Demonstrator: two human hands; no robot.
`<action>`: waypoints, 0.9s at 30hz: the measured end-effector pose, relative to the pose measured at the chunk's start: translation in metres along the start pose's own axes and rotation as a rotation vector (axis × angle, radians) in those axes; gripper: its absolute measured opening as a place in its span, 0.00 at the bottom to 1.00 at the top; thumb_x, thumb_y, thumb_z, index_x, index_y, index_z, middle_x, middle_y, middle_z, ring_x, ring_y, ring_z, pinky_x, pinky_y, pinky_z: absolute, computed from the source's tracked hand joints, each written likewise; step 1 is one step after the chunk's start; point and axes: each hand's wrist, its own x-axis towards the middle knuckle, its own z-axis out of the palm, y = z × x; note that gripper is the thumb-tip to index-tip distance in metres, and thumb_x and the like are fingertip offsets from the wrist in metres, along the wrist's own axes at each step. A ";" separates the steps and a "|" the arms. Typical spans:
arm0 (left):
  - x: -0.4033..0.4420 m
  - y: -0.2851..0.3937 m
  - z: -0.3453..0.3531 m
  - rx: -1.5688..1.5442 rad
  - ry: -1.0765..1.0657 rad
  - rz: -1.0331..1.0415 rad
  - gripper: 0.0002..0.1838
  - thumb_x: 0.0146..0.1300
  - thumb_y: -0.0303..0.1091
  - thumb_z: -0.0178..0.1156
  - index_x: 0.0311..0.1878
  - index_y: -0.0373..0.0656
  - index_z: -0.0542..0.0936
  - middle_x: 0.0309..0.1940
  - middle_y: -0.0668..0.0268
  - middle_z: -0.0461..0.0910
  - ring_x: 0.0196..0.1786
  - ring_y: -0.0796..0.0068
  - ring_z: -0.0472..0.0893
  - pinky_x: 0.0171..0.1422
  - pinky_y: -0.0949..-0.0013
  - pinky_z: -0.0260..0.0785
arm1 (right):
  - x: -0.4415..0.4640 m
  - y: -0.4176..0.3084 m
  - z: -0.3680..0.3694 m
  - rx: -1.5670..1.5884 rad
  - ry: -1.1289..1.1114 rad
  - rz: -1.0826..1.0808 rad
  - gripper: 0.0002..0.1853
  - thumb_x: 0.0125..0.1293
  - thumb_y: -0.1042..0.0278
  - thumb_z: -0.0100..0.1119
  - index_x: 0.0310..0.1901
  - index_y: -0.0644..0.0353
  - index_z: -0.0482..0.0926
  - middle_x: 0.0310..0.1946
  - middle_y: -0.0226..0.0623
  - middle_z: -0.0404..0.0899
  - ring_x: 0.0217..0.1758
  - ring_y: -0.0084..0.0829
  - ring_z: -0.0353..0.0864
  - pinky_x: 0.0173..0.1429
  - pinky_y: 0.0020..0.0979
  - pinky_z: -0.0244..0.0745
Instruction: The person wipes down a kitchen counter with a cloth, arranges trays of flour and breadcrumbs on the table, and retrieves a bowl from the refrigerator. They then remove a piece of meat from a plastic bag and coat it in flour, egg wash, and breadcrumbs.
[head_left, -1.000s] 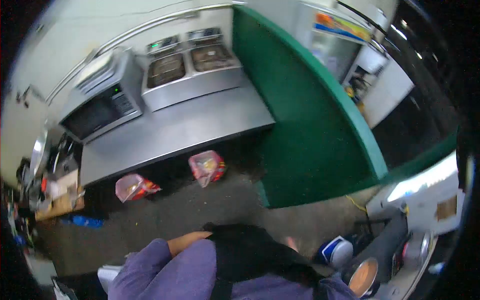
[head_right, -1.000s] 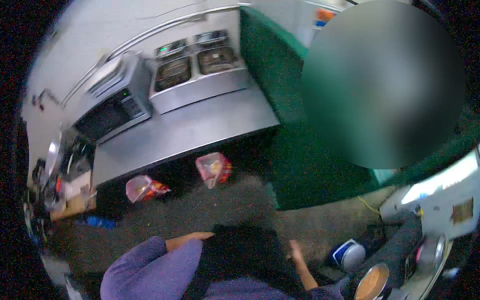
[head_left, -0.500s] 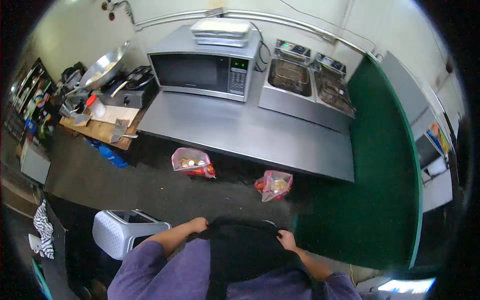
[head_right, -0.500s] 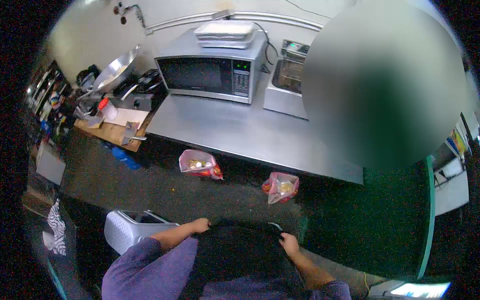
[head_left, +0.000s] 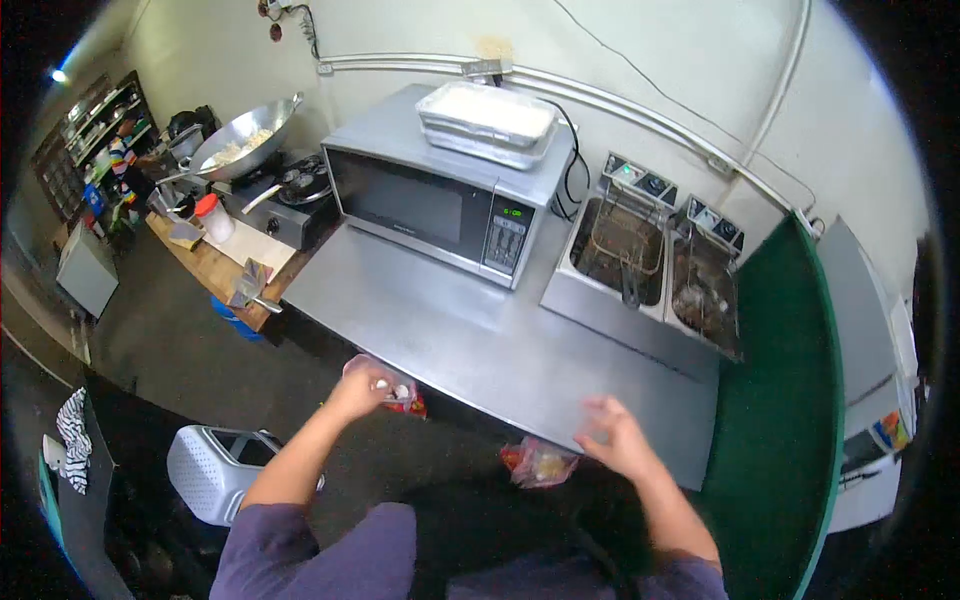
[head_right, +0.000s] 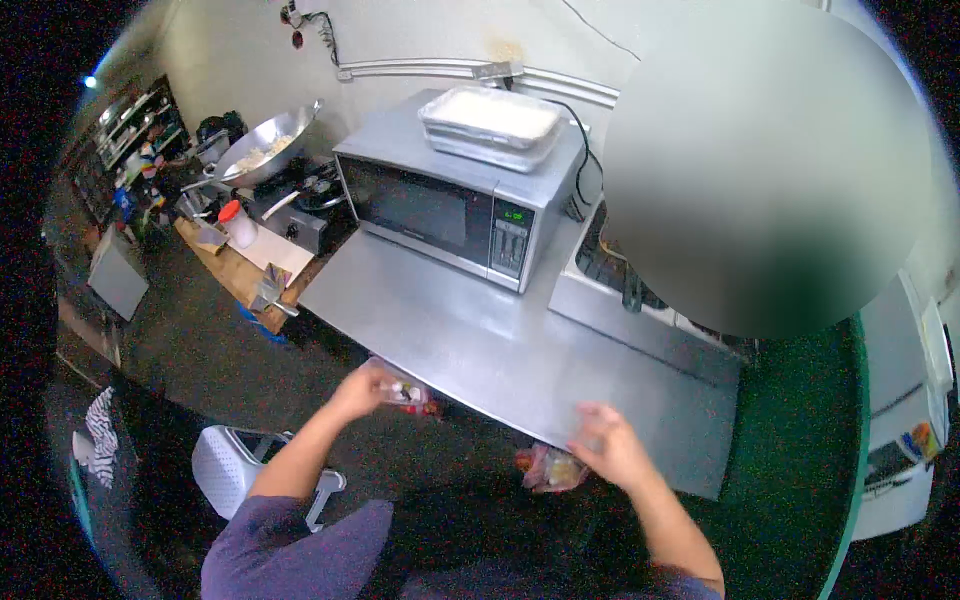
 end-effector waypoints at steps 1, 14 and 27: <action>0.021 0.014 -0.019 -0.058 0.076 -0.008 0.12 0.53 0.34 0.64 0.42 0.46 0.83 0.40 0.56 0.81 0.48 0.55 0.80 0.54 0.59 0.72 | 0.018 -0.016 -0.034 -0.021 0.012 0.029 0.21 0.51 0.67 0.71 0.49 0.56 0.80 0.60 0.46 0.71 0.63 0.45 0.71 0.66 0.39 0.68; 0.309 0.079 -0.240 -0.134 0.617 0.069 0.19 0.62 0.46 0.60 0.43 0.37 0.83 0.36 0.56 0.85 0.43 0.64 0.83 0.51 0.62 0.73 | 0.199 -0.040 -0.149 -0.123 -0.090 -0.273 0.14 0.56 0.69 0.65 0.44 0.58 0.80 0.48 0.42 0.78 0.53 0.44 0.77 0.58 0.39 0.73; 0.465 0.093 -0.315 -0.068 -0.064 0.035 0.14 0.53 0.42 0.59 0.31 0.40 0.79 0.27 0.64 0.76 0.25 0.72 0.77 0.27 0.66 0.72 | 0.280 -0.104 -0.085 -0.100 0.032 -0.017 0.11 0.54 0.71 0.64 0.41 0.61 0.82 0.37 0.44 0.82 0.43 0.44 0.81 0.50 0.38 0.76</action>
